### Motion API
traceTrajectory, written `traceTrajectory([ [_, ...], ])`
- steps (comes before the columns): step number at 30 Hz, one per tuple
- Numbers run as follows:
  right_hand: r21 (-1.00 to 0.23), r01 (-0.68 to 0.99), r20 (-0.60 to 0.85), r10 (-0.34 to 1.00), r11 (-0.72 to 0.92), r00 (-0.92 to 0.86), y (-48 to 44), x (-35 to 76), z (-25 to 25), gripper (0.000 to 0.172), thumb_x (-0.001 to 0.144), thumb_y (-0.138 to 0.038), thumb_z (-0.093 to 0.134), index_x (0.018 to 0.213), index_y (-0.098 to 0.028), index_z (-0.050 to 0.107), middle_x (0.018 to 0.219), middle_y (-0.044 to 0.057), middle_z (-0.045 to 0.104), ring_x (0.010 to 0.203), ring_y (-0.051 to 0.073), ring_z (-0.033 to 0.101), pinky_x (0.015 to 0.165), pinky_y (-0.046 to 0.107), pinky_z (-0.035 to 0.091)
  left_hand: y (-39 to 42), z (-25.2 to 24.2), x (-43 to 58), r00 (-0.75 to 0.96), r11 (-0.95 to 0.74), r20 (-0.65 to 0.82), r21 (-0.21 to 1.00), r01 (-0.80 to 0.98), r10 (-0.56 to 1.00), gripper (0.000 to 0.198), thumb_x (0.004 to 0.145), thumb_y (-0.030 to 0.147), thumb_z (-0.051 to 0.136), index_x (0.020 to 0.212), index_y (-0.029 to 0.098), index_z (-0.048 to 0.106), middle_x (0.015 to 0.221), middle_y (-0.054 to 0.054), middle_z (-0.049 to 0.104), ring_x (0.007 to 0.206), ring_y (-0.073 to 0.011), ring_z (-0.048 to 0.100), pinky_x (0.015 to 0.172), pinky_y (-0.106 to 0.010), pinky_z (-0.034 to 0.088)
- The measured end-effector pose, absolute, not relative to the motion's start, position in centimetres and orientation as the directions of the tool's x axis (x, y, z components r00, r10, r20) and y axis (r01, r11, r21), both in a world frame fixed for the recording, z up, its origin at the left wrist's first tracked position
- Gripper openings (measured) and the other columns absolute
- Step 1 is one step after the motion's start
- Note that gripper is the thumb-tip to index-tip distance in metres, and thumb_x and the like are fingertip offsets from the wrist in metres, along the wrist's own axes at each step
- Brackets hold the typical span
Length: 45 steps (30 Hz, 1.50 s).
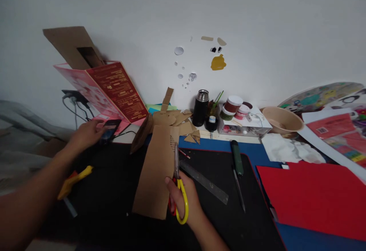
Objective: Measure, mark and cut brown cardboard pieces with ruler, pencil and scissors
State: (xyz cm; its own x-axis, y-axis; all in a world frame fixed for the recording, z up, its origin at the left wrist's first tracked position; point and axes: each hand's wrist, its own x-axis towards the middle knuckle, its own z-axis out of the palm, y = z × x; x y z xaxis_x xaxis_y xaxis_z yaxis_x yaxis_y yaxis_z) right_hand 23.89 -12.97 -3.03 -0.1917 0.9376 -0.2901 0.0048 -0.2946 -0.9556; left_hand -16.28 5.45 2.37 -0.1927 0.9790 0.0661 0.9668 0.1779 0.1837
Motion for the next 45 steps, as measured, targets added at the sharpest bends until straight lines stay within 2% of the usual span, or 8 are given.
traceTrajectory([
  [3,-0.955,0.006,-0.291,0.936,-0.296,-0.198,-13.0,23.9,-3.2,0.064,0.088,-0.087,0.062,0.094,-0.024,0.057,0.042,-0.009,0.05,0.033,0.014,0.048,0.038,0.022,0.036,3.2,3.2,-17.4,-0.142,0.121,0.071,0.236,0.964,0.987,0.05,0.098,0.04,0.038,0.133,0.015,0.063,0.139,-0.017,0.074,0.124,-0.0324,0.068,0.109,-0.042,0.05],
  [8,-0.954,0.011,-0.295,0.935,-0.299,-0.195,-13.2,23.8,-3.8,0.063,0.088,-0.087,0.063,0.092,-0.025,0.056,0.043,-0.009,0.05,0.035,0.014,0.047,0.038,0.022,0.037,1.2,2.9,-18.1,-0.12,0.102,0.043,0.301,0.948,0.992,0.041,0.093,0.033,0.045,0.123,0.02,0.07,0.119,-0.007,0.082,0.112,-0.0285,0.073,0.104,-0.037,0.053],
  [17,-0.959,0.005,-0.279,0.946,-0.282,-0.166,-13.1,23.7,-3.3,0.063,0.089,-0.085,0.064,0.097,-0.023,0.059,0.041,-0.01,0.049,0.034,0.014,0.047,0.038,0.023,0.038,3.8,2.5,-15.4,-0.177,0.101,0.155,0.405,0.909,0.972,0.044,0.105,0.045,0.065,0.137,0.015,0.065,0.144,-0.016,0.067,0.134,-0.0343,0.063,0.118,-0.06,0.046],
  [24,-0.955,-0.005,-0.291,0.944,-0.296,-0.156,-13.2,23.7,-3.2,0.063,0.087,-0.085,0.066,0.094,-0.023,0.059,0.041,-0.01,0.049,0.033,0.014,0.047,0.038,0.023,0.038,-0.1,3.1,-8.8,-0.099,-0.074,0.267,0.569,0.819,0.958,0.06,0.095,0.051,0.059,0.144,0.017,0.06,0.156,-0.019,0.062,0.149,-0.0373,0.052,0.129,-0.053,0.034],
  [30,-0.959,-0.048,-0.276,0.959,-0.279,-0.061,-13.3,23.9,-3.8,0.059,0.09,-0.081,0.069,0.09,-0.024,0.057,0.041,-0.008,0.052,0.033,0.014,0.05,0.037,0.022,0.039,-3.1,0.3,-2.6,0.029,-0.08,0.077,0.807,0.585,0.997,0.069,0.095,0.066,0.055,0.146,0.02,0.056,0.137,-0.016,0.076,0.126,-0.0315,0.072,0.11,-0.048,0.053],
  [33,-0.957,-0.088,-0.277,0.961,-0.278,-0.018,-13.1,24.0,-4.0,0.062,0.089,-0.085,0.068,0.089,-0.024,0.056,0.04,-0.008,0.052,0.031,0.013,0.048,0.035,0.021,0.04,-3.5,-0.1,-1.1,0.139,-0.029,-0.042,0.882,0.471,0.989,0.075,0.095,0.068,0.058,0.151,0.018,0.054,0.117,-0.014,0.082,0.091,-0.0272,0.078,0.089,-0.044,0.059],
  [37,-0.954,-0.106,-0.286,0.958,-0.281,0.03,-13.0,24.1,-4.0,0.064,0.086,-0.086,0.07,0.091,-0.024,0.057,0.038,-0.007,0.053,0.03,0.014,0.049,0.035,0.021,0.042,-3.2,0.4,-0.2,0.302,0.062,-0.166,0.943,0.326,0.939,0.079,0.094,0.076,0.06,0.147,0.017,0.061,0.102,-0.01,0.081,0.058,-0.0183,0.069,0.057,-0.032,0.049],
  [45,-0.955,-0.096,-0.284,0.958,-0.281,0.022,-13.2,23.9,-4.0,0.063,0.087,-0.085,0.07,0.089,-0.023,0.059,0.04,-0.007,0.053,0.031,0.012,0.047,0.035,0.02,0.039,-4.0,-1.1,1.5,0.455,0.225,-0.265,0.964,0.141,0.85,0.066,0.081,0.079,0.079,0.104,0.018,0.077,0.067,0.004,0.062,0.044,-0.0085,0.048,0.044,-0.022,0.035],
])
